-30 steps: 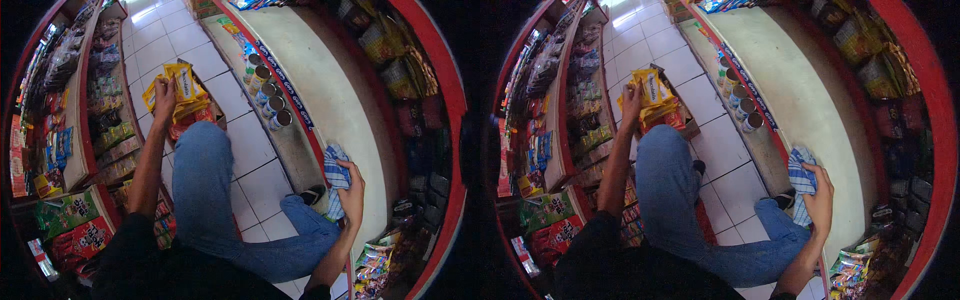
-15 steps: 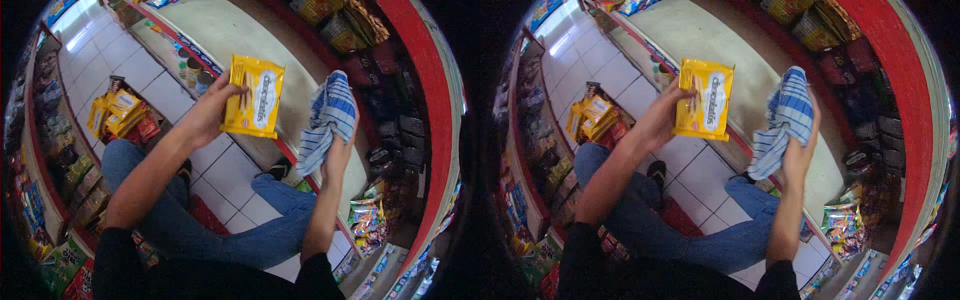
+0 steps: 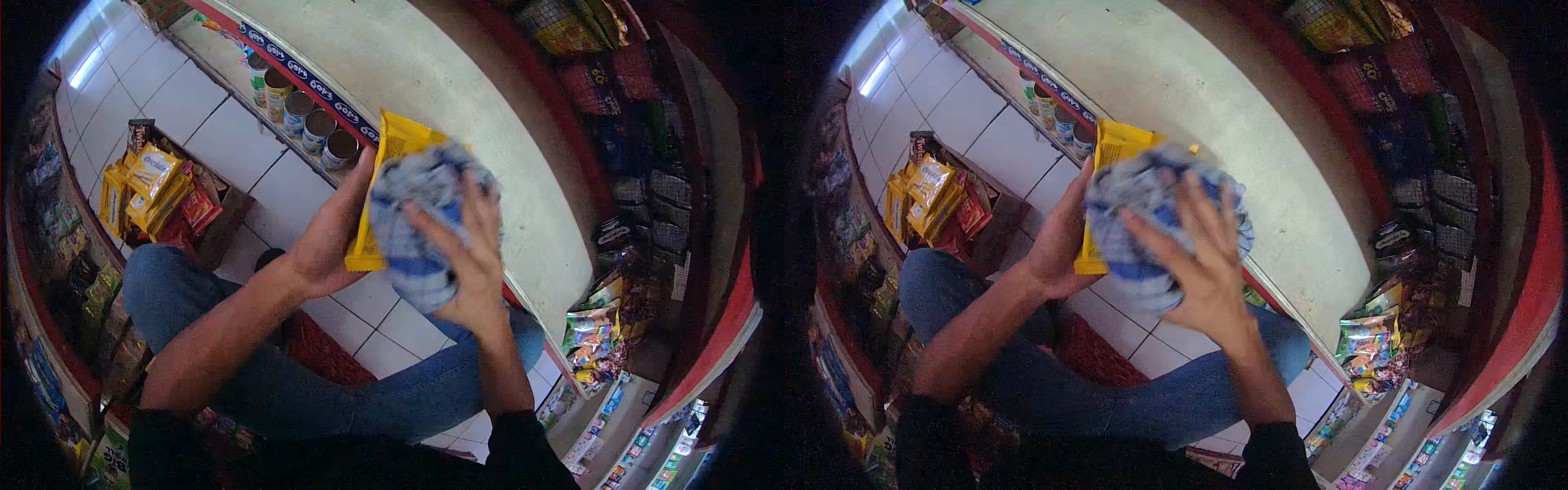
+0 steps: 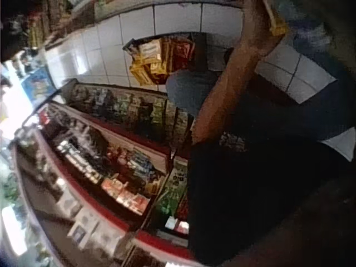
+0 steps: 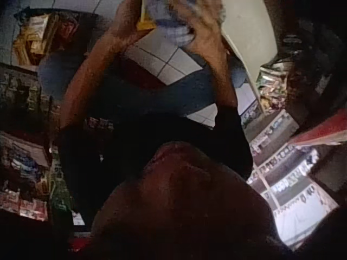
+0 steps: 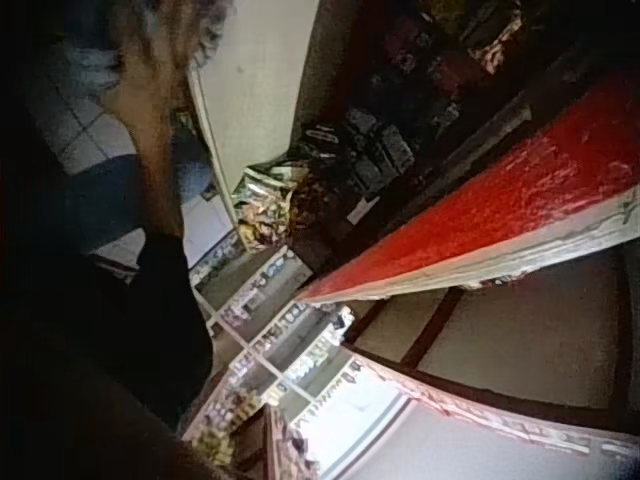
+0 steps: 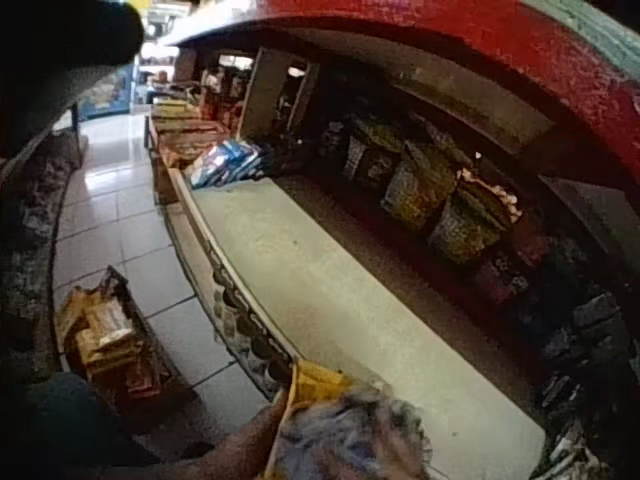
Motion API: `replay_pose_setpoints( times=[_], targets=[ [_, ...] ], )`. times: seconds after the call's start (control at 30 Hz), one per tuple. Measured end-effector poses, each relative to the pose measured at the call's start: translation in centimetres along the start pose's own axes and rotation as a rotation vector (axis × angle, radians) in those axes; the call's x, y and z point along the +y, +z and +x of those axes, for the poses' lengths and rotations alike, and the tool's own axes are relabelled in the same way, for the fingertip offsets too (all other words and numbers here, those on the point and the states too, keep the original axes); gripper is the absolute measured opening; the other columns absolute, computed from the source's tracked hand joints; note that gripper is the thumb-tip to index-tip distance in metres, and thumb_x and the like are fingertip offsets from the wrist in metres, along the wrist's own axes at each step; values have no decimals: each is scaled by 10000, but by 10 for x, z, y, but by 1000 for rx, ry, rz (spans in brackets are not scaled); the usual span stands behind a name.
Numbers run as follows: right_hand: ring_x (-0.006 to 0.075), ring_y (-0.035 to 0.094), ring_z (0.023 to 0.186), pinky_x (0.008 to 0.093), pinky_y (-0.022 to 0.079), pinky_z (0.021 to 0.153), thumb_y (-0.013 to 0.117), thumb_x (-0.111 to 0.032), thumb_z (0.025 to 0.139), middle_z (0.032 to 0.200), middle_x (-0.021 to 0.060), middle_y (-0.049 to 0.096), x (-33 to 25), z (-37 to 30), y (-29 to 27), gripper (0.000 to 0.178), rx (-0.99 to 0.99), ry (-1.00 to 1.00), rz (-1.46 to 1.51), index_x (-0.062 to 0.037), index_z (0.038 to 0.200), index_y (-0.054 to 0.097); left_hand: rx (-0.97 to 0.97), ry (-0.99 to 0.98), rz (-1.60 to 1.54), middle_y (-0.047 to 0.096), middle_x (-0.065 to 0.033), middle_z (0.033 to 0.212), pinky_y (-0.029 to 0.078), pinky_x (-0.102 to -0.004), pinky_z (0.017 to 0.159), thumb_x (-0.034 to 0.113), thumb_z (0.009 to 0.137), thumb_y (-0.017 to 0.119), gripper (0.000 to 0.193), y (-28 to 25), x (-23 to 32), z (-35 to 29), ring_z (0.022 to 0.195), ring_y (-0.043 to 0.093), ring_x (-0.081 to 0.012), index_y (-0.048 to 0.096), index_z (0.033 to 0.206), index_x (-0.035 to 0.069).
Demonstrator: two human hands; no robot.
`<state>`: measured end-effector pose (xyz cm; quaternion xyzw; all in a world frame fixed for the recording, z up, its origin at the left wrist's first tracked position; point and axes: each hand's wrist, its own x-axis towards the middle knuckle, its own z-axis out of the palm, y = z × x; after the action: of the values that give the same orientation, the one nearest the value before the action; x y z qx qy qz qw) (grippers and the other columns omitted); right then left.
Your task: Cleaning and organizing snack packages on grocery store shelves using a cloth.
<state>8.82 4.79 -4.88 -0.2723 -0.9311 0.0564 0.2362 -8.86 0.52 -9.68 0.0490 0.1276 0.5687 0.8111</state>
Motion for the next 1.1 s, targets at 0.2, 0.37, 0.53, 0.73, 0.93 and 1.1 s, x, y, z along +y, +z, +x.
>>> replay_pose_setpoints(
  times=[0.2, 0.37, 0.53, 0.73, 0.93, 1.1],
  targets=[
    [314, 265, 1440, 598, 181, 1152, 844, -84, 482, 1534, 147, 324, -7, -4, 16, 983, -312, -54, 147, -277, 1389, 517, 42, -16, 138, 524, -70, 1379, 419, -413, 1060, 545, 994, 348, 608, -12, -13, -10, 1195, 564, -233, 407, 1423, 119],
    [377, 292, 1416, 572, 207, 1148, 819, -54, 467, 1514, 181, 344, 8, -13, 20, 1019, -92, 198, 119, -192, 1420, 484, 47, -133, 56, 561, -86, 1309, 459, -383, 1002, 597, 982, 334, 639, -2, -11, -2, 1168, 568, -198, 429, 1403, 124],
    [373, 326, 1402, 546, 250, 1139, 827, -93, 485, 1504, 232, 330, -14, -12, 26, 1021, -212, 14, 405, -204, 1434, 467, 189, 0, 143, 537, -105, 1335, 446, -388, 1027, 594, 983, 331, 631, 9, -7, -9, 1192, 558, -214, 443, 1392, 126],
    [374, 357, 1381, 547, 257, 1141, 754, -17, 557, 1468, 208, 395, 13, -7, 16, 941, -139, 141, 202, -174, 1436, 458, 175, -74, 19, 559, -67, 1316, 437, -377, 1035, 504, 1022, 295, 537, -6, -26, 14, 1197, 557, -200, 452, 1383, 139],
    [348, 328, 1402, 516, 242, 1159, 778, -27, 513, 1497, 191, 358, 3, -14, 19, 989, -132, 36, 315, -206, 1433, 462, -136, -108, -239, 534, -73, 1362, 393, -418, 1078, 487, 1004, 328, 548, -26, -24, 15, 1236, 530, -216, 432, 1402, 124],
    [388, 286, 1413, 522, 231, 1160, 814, -47, 467, 1512, 222, 313, 7, -13, 6, 1071, -339, 238, 320, -256, 1447, 438, 195, -127, 150, 554, -41, 1318, 410, -391, 1050, 507, 1011, 337, 536, -7, -34, 11, 1228, 519, -181, 452, 1380, 135]
  ],
)
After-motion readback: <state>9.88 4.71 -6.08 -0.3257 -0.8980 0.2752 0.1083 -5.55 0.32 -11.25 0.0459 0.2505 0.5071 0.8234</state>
